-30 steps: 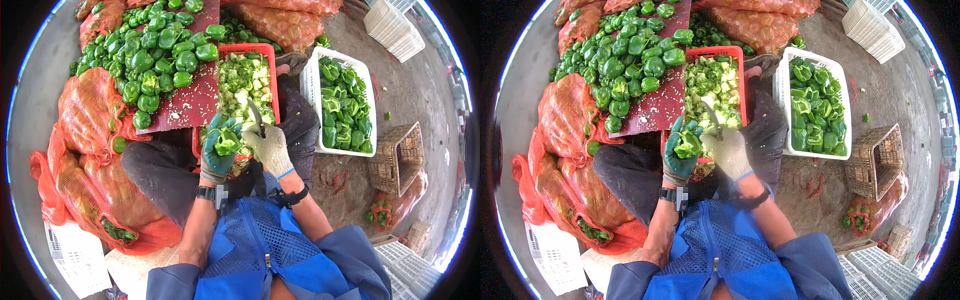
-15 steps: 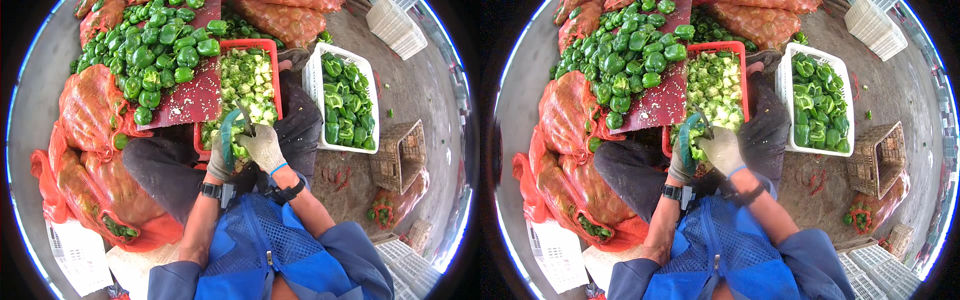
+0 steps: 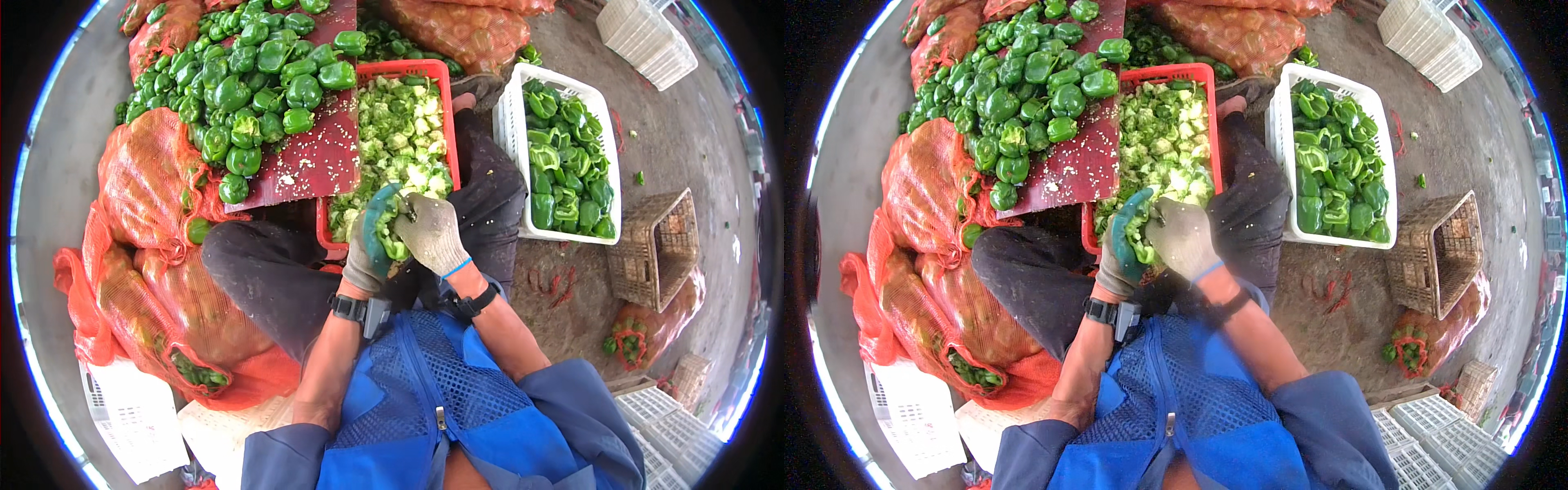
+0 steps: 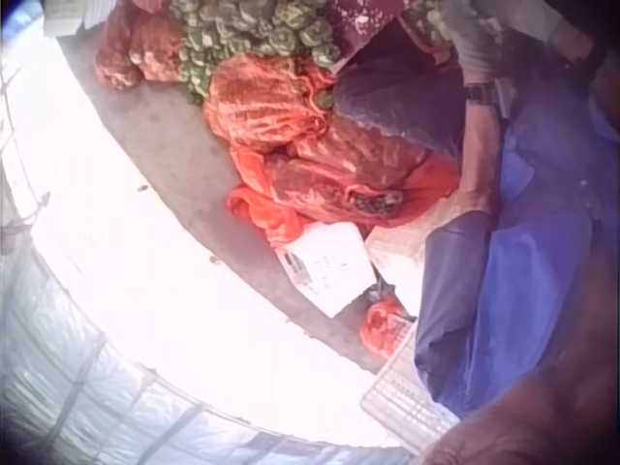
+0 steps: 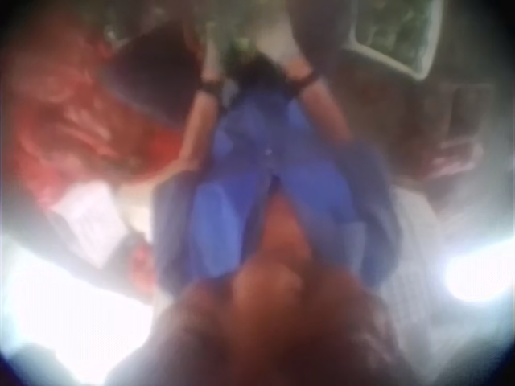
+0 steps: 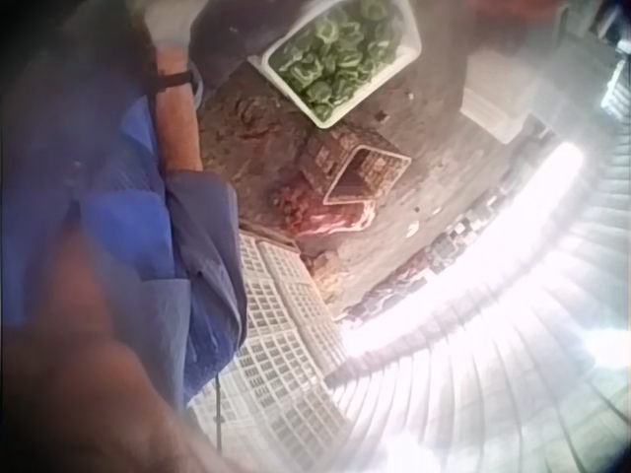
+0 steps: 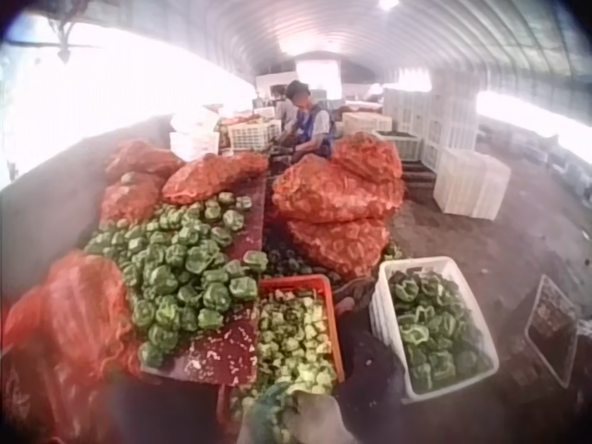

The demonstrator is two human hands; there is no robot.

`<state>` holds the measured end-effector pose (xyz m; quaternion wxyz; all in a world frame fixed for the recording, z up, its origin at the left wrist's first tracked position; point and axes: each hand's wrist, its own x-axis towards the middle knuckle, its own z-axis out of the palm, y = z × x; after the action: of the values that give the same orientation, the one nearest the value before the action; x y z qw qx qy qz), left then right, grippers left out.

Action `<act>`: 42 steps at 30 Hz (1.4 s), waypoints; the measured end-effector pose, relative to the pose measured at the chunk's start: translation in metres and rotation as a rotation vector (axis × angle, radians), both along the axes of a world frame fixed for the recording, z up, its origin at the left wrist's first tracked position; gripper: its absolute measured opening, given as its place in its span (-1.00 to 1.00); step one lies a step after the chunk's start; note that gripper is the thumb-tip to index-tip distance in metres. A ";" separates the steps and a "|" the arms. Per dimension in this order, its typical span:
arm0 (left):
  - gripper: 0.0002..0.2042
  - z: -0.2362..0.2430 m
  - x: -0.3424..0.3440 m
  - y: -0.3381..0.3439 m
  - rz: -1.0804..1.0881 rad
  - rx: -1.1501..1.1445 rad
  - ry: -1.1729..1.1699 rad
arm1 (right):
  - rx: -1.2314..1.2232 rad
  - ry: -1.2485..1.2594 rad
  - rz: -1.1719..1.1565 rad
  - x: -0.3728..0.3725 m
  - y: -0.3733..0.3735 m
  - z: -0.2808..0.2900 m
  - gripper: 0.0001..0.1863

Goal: Processing green peppers by removing the core/stem and placing the pieces into a bin.

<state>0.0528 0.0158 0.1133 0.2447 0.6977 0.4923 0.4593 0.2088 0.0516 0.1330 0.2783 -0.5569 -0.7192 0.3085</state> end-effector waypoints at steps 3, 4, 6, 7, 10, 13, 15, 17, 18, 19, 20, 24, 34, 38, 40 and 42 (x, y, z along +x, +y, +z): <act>-0.49 -0.019 -0.003 -0.002 0.031 -0.176 -0.277 | -0.202 0.348 -0.132 -0.003 -0.003 0.017 -0.77; -0.48 -0.019 -0.003 -0.002 0.047 -0.110 -0.195 | -0.293 0.307 -0.091 0.001 0.002 0.028 -0.78; -0.48 -0.017 -0.001 0.001 0.060 -0.126 -0.219 | -0.462 0.281 0.006 0.004 0.007 0.026 -0.68; -0.49 -0.015 0.001 0.002 -0.032 -0.314 -0.542 | -0.463 0.280 0.004 0.005 0.007 0.021 -0.68; -0.54 -0.018 0.005 0.004 0.006 -0.552 -1.133 | -0.682 0.304 0.045 0.007 0.003 0.027 -0.50; -0.55 -0.044 0.003 -0.007 -0.014 -0.450 -0.978 | -0.663 0.401 -0.003 0.002 -0.004 0.023 -0.65; -0.56 -0.060 0.000 -0.007 -0.015 -0.493 -0.960 | -0.634 0.404 0.013 -0.001 -0.004 0.016 -0.64; -0.54 -0.064 -0.004 -0.004 -0.057 -0.598 -1.255 | -0.602 0.408 0.029 -0.002 -0.004 0.012 -0.63; -0.54 -0.042 0.004 0.004 -0.018 -0.435 -0.868 | -0.548 0.320 0.066 0.004 -0.003 0.008 -0.63; -0.54 -0.032 0.006 0.005 -0.003 -0.351 -0.671 | -0.493 0.233 0.119 0.004 -0.003 0.008 -0.63; -0.54 -0.023 0.008 0.005 0.030 -0.262 -0.481 | -0.495 0.231 0.119 0.004 -0.005 0.011 -0.63; -0.40 -0.021 0.000 -0.004 0.040 -0.394 -0.869 | -0.717 0.693 -0.129 -0.002 -0.009 0.015 -0.75; -0.44 -0.015 -0.015 0.007 0.007 -0.295 -0.843 | -0.345 0.316 -0.090 0.002 -0.005 0.022 -0.71; -0.44 -0.024 0.002 0.000 0.023 -0.307 -0.702 | -0.236 0.044 -0.042 -0.001 -0.005 0.003 -0.64; -0.41 -0.036 0.002 -0.001 0.022 -0.313 -0.663 | -0.171 0.023 -0.013 -0.001 -0.003 -0.005 -0.67; -0.36 -0.071 -0.005 -0.013 0.083 -0.534 -0.886 | -0.107 0.008 0.029 -0.005 -0.003 -0.006 -0.69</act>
<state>0.0480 0.0029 0.0418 0.5809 0.3294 0.4685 0.5784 0.2034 0.0483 0.1275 0.2466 -0.5592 -0.7085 0.3529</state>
